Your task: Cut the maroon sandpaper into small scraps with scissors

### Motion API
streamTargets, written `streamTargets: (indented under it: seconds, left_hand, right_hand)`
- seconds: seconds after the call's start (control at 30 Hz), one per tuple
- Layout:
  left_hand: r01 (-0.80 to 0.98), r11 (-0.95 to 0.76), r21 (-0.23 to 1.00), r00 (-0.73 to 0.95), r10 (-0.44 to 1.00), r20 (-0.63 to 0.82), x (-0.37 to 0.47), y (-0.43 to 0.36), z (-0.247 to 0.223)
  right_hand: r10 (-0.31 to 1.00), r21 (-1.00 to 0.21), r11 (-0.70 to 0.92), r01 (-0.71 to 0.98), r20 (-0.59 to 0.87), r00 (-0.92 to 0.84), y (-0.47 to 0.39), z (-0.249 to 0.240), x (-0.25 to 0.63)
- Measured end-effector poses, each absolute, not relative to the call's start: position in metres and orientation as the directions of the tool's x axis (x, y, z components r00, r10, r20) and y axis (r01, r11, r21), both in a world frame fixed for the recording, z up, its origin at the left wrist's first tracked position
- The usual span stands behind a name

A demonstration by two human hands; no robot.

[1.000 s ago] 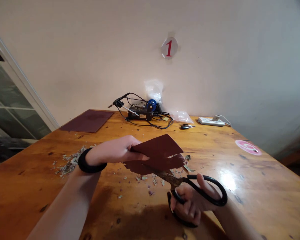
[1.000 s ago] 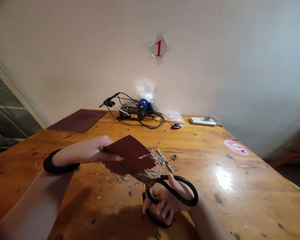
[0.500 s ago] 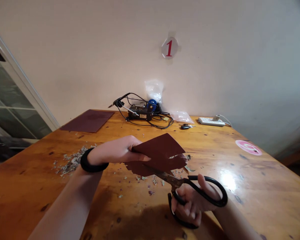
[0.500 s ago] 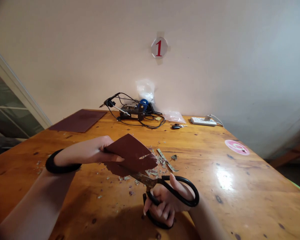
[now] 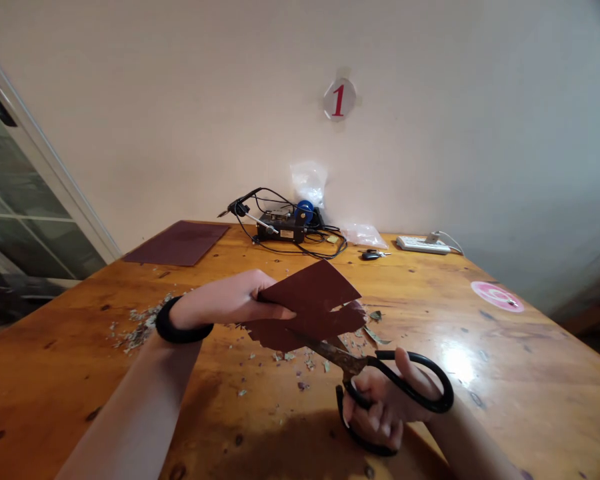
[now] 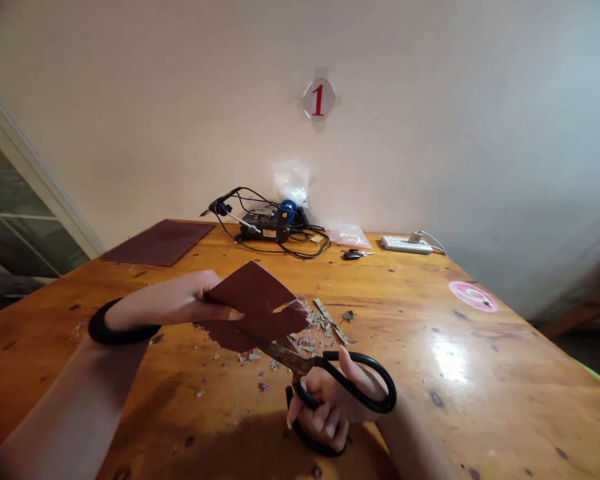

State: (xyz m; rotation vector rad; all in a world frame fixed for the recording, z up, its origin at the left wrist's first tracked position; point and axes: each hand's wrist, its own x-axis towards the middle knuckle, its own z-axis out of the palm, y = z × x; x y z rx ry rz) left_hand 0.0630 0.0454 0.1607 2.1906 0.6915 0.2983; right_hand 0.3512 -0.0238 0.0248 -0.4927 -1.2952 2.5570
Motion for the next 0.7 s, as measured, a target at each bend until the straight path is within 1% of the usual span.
streamTargets:
  seconds: [0.1,0.23,0.33,0.5,0.6,0.7]
  left_hand:
    - [0.385,-0.498,0.777,0.833,0.549,-0.061,0.0627,0.0454,0.1600]
    - [0.377,-0.512,0.772,0.822,0.568,-0.025,0.0628,0.0452,0.1601]
    - [0.369,-0.487,0.792,0.834,0.549,-0.051,0.0624,0.0449,0.1603]
    - [0.369,-0.514,0.775,0.822,0.569,-0.014,0.0600,0.0446,0.1614]
    - [0.361,-0.493,0.792,0.843,0.536,-0.050,0.0610,0.0449,0.1616]
    - [0.351,-0.498,0.793,0.838,0.545,-0.029,0.0625,0.0447,0.1612]
  right_hand:
    - [0.348,-0.807,-0.589,-0.038,-0.211,-0.914,-0.0239,0.0310,0.3504]
    - [0.341,-0.796,-0.604,-0.042,-0.210,-0.916,-0.0231,0.0318,0.3505]
    - [0.333,-0.789,-0.613,-0.037,-0.216,-0.918,-0.0228,0.0295,0.3518]
    - [0.349,-0.788,-0.613,-0.051,-0.213,-0.913,-0.0220,0.0256,0.3543]
    - [0.358,-0.788,-0.614,-0.051,-0.221,-0.907,-0.0218,0.0257,0.3547]
    - [0.350,-0.789,-0.613,-0.042,-0.223,-0.910,-0.0222,0.0268,0.3545]
